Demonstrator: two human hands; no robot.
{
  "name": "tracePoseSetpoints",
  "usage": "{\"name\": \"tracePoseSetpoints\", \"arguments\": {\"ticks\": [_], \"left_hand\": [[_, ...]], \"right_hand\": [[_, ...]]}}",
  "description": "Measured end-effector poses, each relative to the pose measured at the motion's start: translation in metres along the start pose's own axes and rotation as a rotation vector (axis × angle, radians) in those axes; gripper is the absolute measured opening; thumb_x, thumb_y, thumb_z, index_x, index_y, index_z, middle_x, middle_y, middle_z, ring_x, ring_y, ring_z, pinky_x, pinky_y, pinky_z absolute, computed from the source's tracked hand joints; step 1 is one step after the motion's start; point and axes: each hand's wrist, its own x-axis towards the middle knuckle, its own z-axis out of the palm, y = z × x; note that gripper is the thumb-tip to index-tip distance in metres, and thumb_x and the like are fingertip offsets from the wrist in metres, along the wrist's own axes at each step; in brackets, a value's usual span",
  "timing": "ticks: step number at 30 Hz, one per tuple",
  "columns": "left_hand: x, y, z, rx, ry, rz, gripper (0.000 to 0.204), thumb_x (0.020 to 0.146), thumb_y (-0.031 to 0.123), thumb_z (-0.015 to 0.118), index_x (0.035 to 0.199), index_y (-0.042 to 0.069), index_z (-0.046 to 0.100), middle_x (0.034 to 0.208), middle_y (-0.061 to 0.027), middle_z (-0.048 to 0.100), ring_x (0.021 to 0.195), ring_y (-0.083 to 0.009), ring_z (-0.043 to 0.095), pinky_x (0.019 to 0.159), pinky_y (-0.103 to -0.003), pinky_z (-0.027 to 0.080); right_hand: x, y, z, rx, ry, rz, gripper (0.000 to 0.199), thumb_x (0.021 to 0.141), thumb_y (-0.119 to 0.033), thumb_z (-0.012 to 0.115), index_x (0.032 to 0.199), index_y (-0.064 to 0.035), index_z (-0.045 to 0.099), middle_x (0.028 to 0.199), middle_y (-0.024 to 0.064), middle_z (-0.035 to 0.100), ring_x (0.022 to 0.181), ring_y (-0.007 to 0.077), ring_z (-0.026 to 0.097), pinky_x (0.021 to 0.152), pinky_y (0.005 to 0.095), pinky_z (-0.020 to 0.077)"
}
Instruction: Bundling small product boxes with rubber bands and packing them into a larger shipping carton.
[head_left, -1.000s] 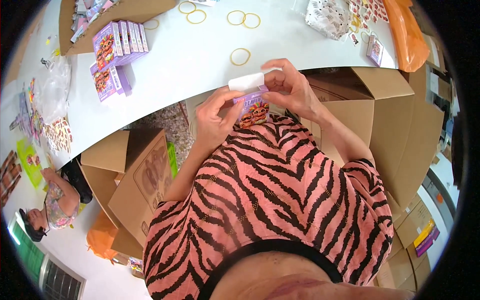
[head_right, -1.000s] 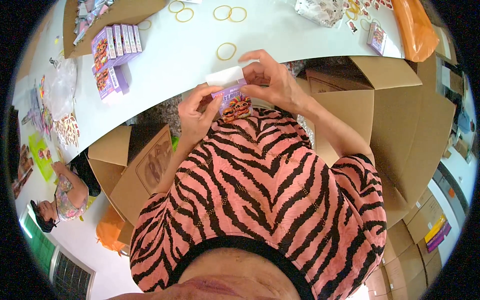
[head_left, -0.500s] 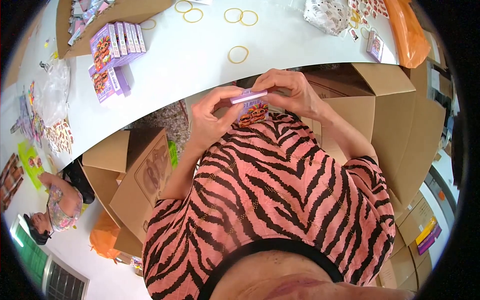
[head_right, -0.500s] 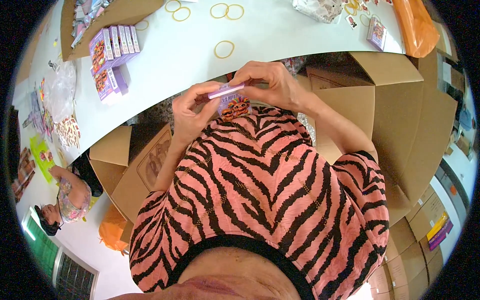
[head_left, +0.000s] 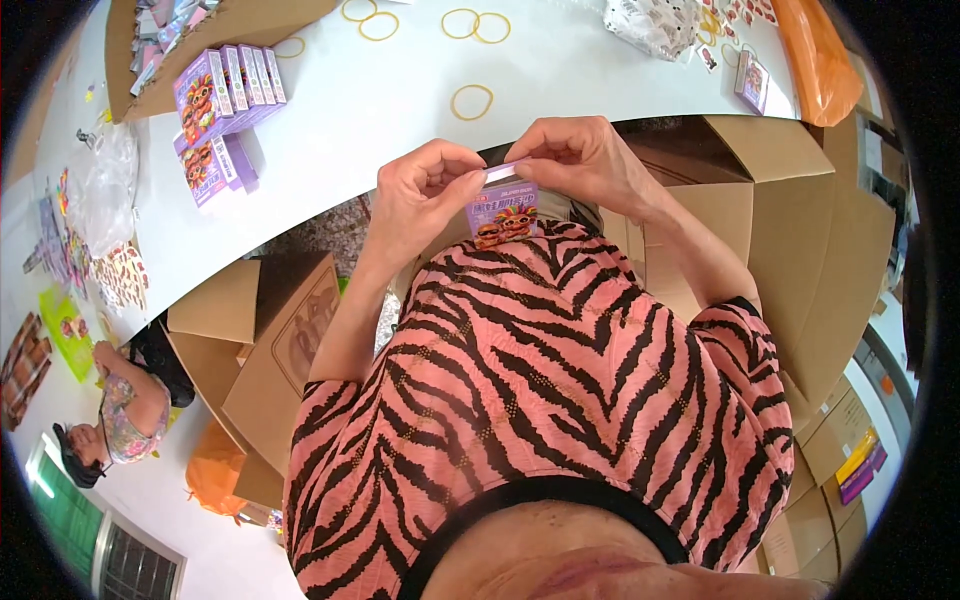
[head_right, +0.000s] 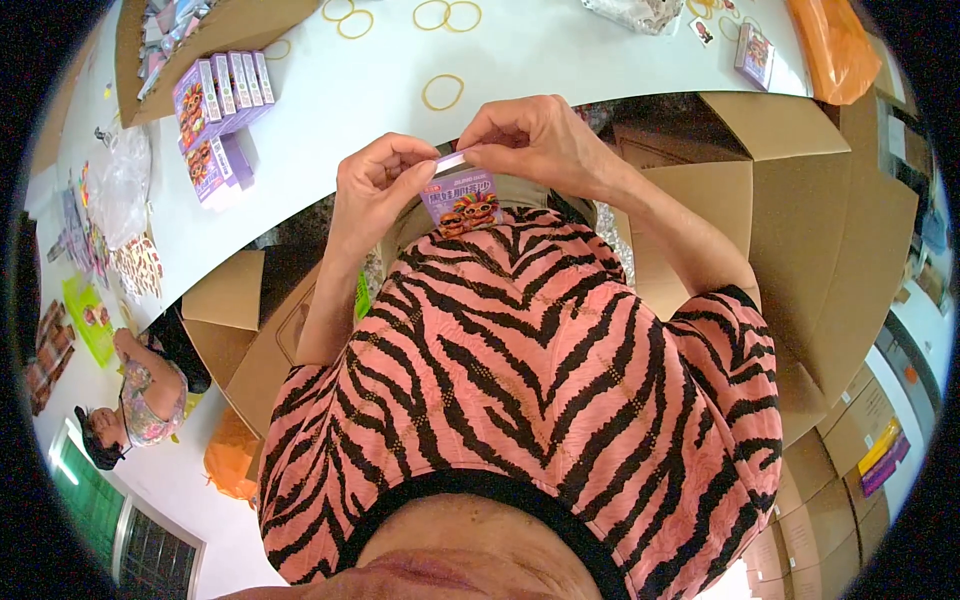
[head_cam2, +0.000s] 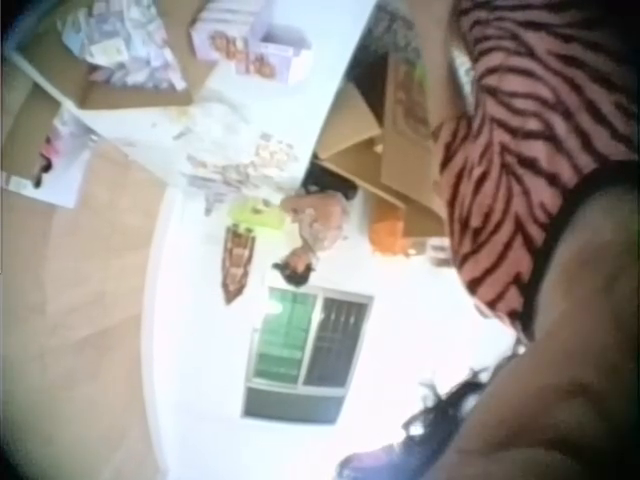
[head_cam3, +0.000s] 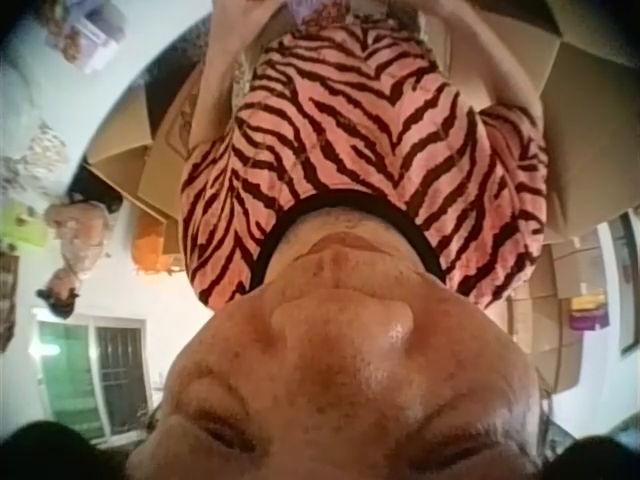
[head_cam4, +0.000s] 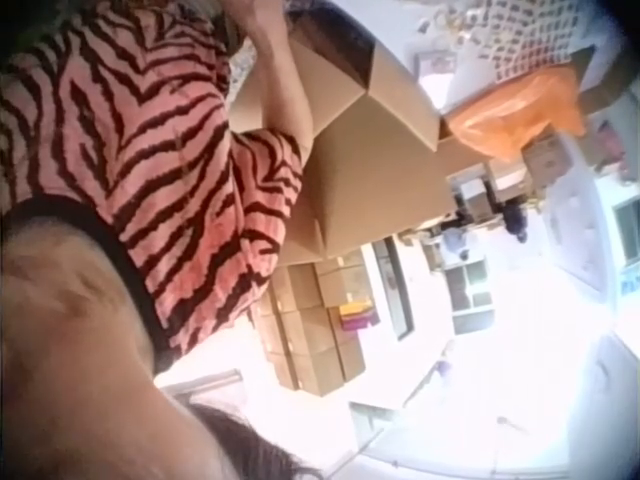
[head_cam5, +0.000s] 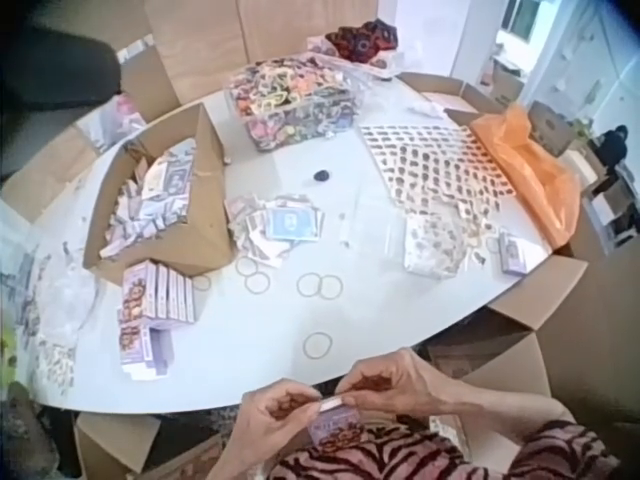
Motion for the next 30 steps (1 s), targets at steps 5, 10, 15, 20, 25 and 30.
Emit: {"name": "tracePoseSetpoints", "arguments": {"ticks": [5, 10, 15, 20, 25, 30], "left_hand": [[0.009, -0.007, 0.001, -0.038, 0.001, 0.003, 0.008, 0.082, 0.003, 0.065, 0.087, -0.001, 0.061, 0.079, -0.0029, 0.064, 0.070, -0.0051, 0.059, 0.063, -0.019, 0.047], [0.020, -0.011, -0.010, -0.043, -0.118, -0.049, 0.009, 0.082, 0.003, 0.065, 0.089, 0.000, 0.060, 0.086, -0.0072, 0.064, 0.080, -0.0097, 0.060, 0.073, -0.022, 0.049], [0.019, -0.011, -0.007, -0.047, -0.143, -0.061, 0.006, 0.082, 0.002, 0.065, 0.085, 0.000, 0.060, 0.088, -0.0094, 0.065, 0.083, -0.0121, 0.061, 0.075, -0.024, 0.050], [-0.002, -0.009, 0.011, 0.211, 0.089, 0.190, 0.008, 0.080, 0.002, 0.067, 0.088, 0.000, 0.064, 0.090, -0.0073, 0.068, 0.079, -0.0110, 0.064, 0.068, -0.024, 0.052], [-0.016, -0.018, 0.021, 0.460, 0.210, 0.474, 0.015, 0.077, 0.000, 0.070, 0.091, 0.000, 0.065, 0.095, -0.0107, 0.068, 0.085, -0.0192, 0.067, 0.073, -0.028, 0.053], [-0.018, -0.032, 0.019, 0.355, 0.225, 0.459, 0.019, 0.076, -0.002, 0.071, 0.094, 0.000, 0.066, 0.098, -0.0117, 0.067, 0.089, -0.0215, 0.066, 0.078, -0.030, 0.052]], "right_hand": [[0.000, 0.002, -0.001, -0.058, 0.004, -0.013, 0.010, 0.084, -0.008, 0.065, 0.089, -0.0004, 0.068, 0.074, 0.0014, 0.066, 0.068, 0.0039, 0.055, 0.060, 0.0205, 0.0451], [0.001, 0.008, -0.001, -0.087, 0.001, -0.024, 0.009, 0.084, -0.008, 0.064, 0.088, -0.0014, 0.069, 0.071, 0.0010, 0.065, 0.065, 0.0037, 0.053, 0.057, 0.0209, 0.0430], [0.000, 0.005, -0.006, -0.220, -0.068, -0.014, 0.007, 0.085, -0.003, 0.063, 0.088, 0.0011, 0.067, 0.081, 0.0031, 0.067, 0.072, 0.0045, 0.057, 0.065, 0.0204, 0.0484], [-0.008, 0.018, -0.006, -0.337, -0.018, -0.309, 0.010, 0.083, -0.003, 0.063, 0.092, 0.0000, 0.067, 0.091, 0.0081, 0.067, 0.078, 0.0145, 0.064, 0.067, 0.0254, 0.0515], [-0.021, 0.031, 0.002, -0.470, 0.069, -0.516, 0.016, 0.081, -0.005, 0.065, 0.098, -0.0015, 0.066, 0.099, 0.0104, 0.066, 0.084, 0.0237, 0.066, 0.071, 0.0303, 0.0534], [-0.020, 0.037, 0.005, -0.261, 0.039, -0.369, 0.021, 0.082, -0.005, 0.066, 0.103, -0.0023, 0.065, 0.104, 0.0120, 0.064, 0.088, 0.0232, 0.065, 0.075, 0.0307, 0.0530]]}}
